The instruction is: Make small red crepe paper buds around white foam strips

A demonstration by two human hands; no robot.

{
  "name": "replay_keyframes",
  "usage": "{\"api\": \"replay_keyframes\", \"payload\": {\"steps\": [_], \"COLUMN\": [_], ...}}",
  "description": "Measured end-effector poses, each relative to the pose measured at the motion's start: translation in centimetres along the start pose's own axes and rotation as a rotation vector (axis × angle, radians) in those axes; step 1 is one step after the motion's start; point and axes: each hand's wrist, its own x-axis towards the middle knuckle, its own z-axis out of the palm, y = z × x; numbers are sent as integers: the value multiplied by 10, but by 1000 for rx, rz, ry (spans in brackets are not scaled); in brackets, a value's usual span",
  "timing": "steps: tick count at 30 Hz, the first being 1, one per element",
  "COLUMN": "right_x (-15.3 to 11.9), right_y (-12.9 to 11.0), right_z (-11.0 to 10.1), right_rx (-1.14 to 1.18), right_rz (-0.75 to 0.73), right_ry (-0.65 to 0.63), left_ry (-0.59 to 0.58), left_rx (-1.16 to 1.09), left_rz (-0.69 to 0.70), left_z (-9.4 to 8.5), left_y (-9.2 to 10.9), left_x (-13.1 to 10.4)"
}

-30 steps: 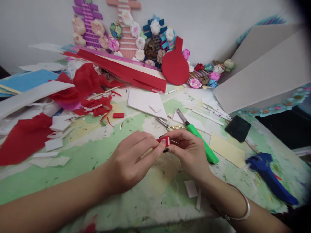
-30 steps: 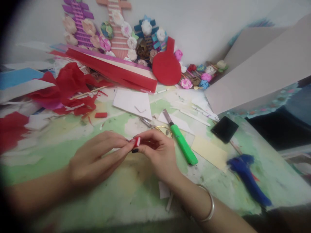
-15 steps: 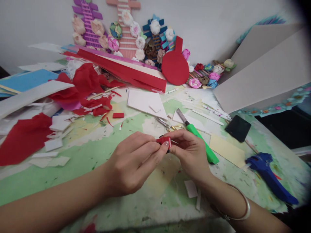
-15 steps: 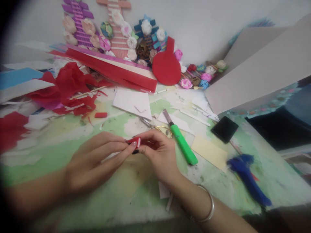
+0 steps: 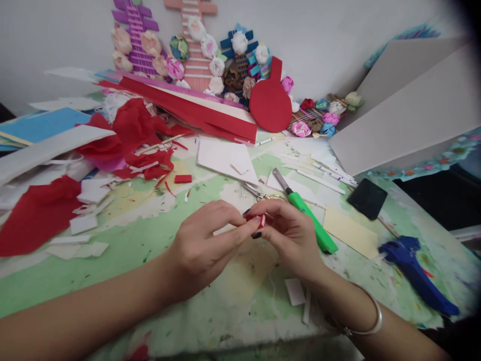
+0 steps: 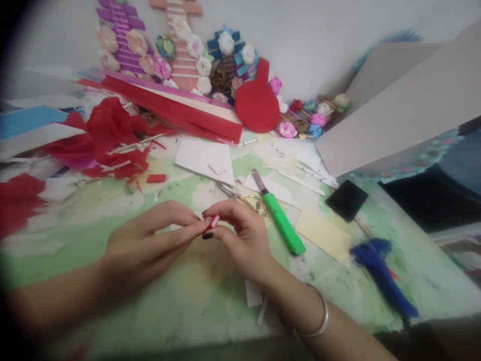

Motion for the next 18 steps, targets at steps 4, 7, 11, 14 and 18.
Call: {"api": "replay_keyframes", "payload": {"steps": [4, 7, 11, 14, 18], "right_x": [1, 1, 0, 0, 0], "right_y": [-3, -3, -3, -1, 0], "right_z": [2, 3, 3, 3, 1], "right_rx": [66, 118, 149, 149, 168], "right_rz": [77, 116, 148, 171, 202], "right_ry": [6, 3, -11, -4, 21], "left_ry": [24, 18, -10, 2, -21], "left_rx": [-103, -148, -209, -260, -318], "left_rz": [-79, -130, -254, -344, -445], "left_z": [1, 1, -1, 0, 1], "left_y": [0, -1, 1, 2, 1], "left_x": [0, 1, 4, 6, 6]}}
